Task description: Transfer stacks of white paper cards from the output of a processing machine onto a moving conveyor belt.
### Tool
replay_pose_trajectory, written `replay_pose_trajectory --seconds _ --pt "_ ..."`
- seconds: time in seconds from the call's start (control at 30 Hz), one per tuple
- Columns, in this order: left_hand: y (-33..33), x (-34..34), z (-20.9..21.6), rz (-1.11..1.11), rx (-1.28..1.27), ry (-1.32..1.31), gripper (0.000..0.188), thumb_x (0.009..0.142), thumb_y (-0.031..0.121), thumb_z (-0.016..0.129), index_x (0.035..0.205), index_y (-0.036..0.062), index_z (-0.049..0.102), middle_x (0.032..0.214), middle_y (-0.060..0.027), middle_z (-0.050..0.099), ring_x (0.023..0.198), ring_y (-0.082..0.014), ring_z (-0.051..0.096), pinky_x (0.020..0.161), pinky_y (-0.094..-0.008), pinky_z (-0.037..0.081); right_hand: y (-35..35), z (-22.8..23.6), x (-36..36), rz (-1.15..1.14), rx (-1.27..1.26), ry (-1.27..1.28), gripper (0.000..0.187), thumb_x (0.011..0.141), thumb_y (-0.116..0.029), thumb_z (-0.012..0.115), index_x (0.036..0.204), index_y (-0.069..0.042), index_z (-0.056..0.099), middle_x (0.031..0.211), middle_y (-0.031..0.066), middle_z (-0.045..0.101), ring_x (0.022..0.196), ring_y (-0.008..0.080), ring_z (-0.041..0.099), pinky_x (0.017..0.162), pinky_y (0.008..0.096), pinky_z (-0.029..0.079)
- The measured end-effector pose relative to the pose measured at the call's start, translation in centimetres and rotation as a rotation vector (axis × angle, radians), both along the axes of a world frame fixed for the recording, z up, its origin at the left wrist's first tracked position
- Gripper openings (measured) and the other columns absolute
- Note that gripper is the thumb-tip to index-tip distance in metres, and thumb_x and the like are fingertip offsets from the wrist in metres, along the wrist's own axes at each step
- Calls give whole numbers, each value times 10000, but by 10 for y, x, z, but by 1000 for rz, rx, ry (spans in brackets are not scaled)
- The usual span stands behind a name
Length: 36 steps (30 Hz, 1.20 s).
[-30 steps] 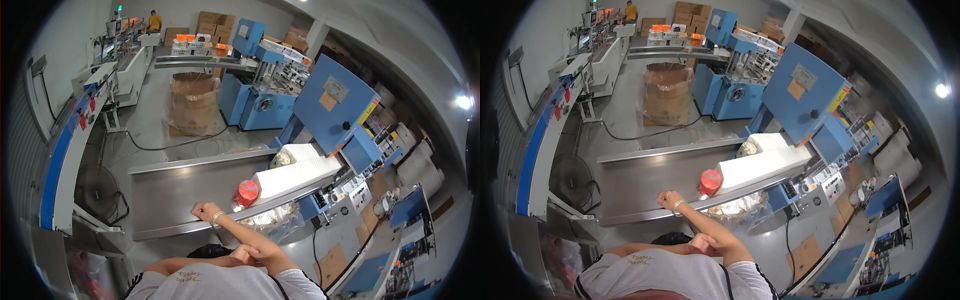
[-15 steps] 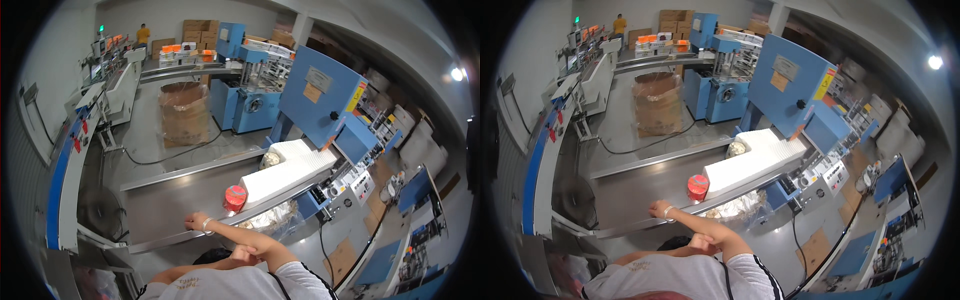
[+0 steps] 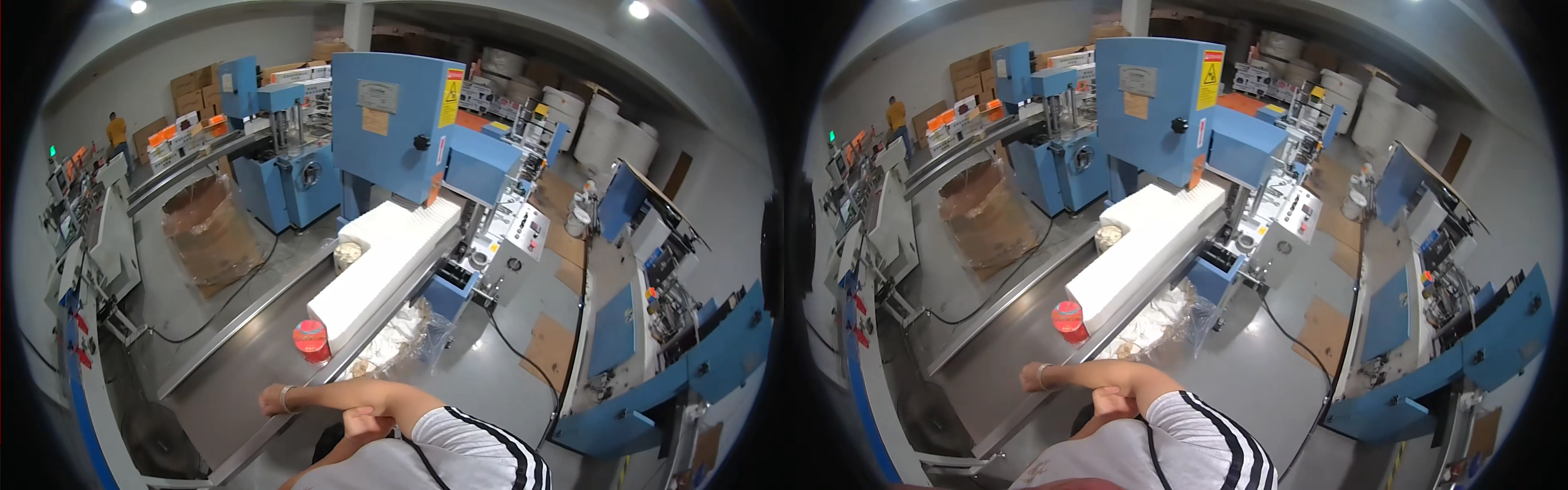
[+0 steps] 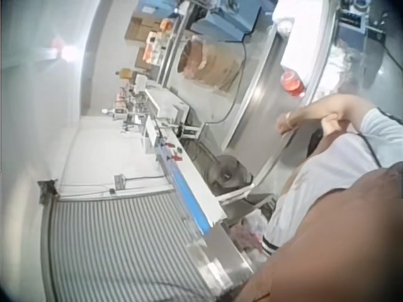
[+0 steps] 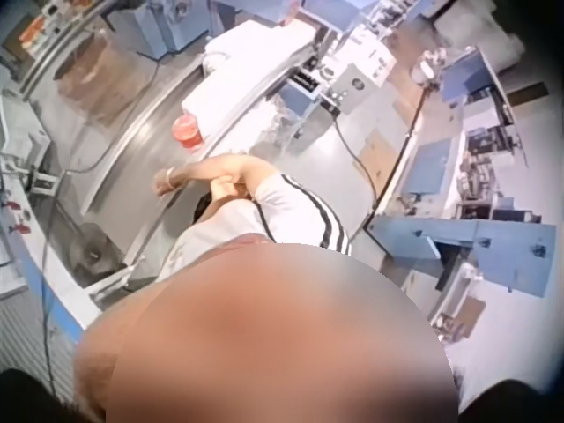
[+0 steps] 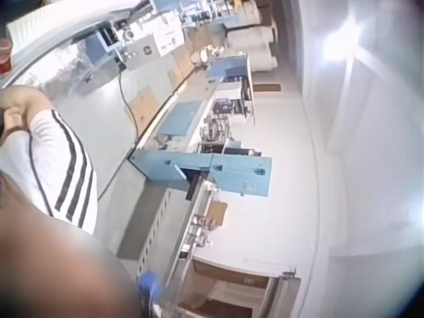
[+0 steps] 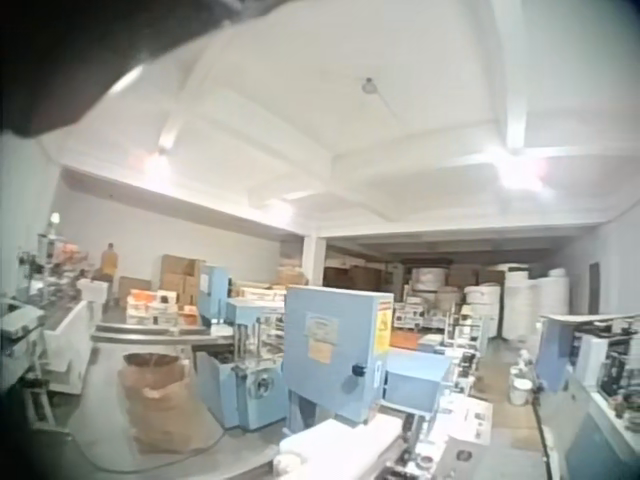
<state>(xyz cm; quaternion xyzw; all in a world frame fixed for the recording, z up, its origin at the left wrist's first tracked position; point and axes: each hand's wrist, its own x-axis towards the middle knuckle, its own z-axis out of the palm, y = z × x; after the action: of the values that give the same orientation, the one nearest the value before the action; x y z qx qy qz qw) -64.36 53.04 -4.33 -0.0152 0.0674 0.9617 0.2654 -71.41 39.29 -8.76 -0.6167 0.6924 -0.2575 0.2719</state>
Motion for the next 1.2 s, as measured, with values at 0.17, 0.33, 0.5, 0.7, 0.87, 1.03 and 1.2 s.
replay_pose_trajectory --seconds 0.17,0.33,0.5,0.7,0.87,1.03,1.2 --pt "-1 -2 0 -11 76 18 565 752 183 493 1293 22 455 1300 -137 518 1214 -295 470 1037 -450 329 -8 -11 0 -6 56 -56 227 666 -259 592 702 -51 674 761 186 654 745 371 636 709 435 511" --pt "-2 0 -1 19 146 40 564 767 194 478 1303 22 444 1310 -136 511 1219 -293 465 1036 -447 329 -7 -4 4 -50 96 -131 196 655 -240 605 722 -73 684 787 176 662 762 363 643 724 418 518" --pt "-2 1 1 61 211 60 563 782 206 463 1313 22 432 1319 -134 503 1225 -291 461 1034 -443 329 -11 -13 5 -99 99 -84 139 661 -210 650 699 -79 680 717 129 669 664 285 644 636 368 512" --pt "4 -1 -11 52 188 70 549 800 211 454 1315 22 431 1315 -131 507 1228 -284 460 1031 -434 334 -6 -16 1 -86 61 -140 142 685 -198 637 728 -76 696 722 132 670 669 277 652 645 368 516" --pt "-1 0 -24 64 102 70 515 823 204 453 1305 21 443 1293 -126 527 1227 -270 467 1026 -418 344 -6 -19 8 -35 39 -179 153 706 -189 641 789 -82 713 739 121 680 687 267 660 669 360 523" --pt "-21 0 -34 -237 172 -36 449 803 213 533 1199 1 532 1073 -153 624 882 -262 582 882 -371 419 -2 -7 6 -57 100 -200 196 726 -214 645 853 -79 707 805 122 691 760 278 667 712 360 525" --pt "-7 5 -8 10 11 -76 468 770 204 568 1198 21 524 1154 -138 593 1019 -268 548 939 -414 395 3 5 1 -79 128 -177 233 731 -228 632 891 -82 716 865 145 692 834 309 664 782 372 522"
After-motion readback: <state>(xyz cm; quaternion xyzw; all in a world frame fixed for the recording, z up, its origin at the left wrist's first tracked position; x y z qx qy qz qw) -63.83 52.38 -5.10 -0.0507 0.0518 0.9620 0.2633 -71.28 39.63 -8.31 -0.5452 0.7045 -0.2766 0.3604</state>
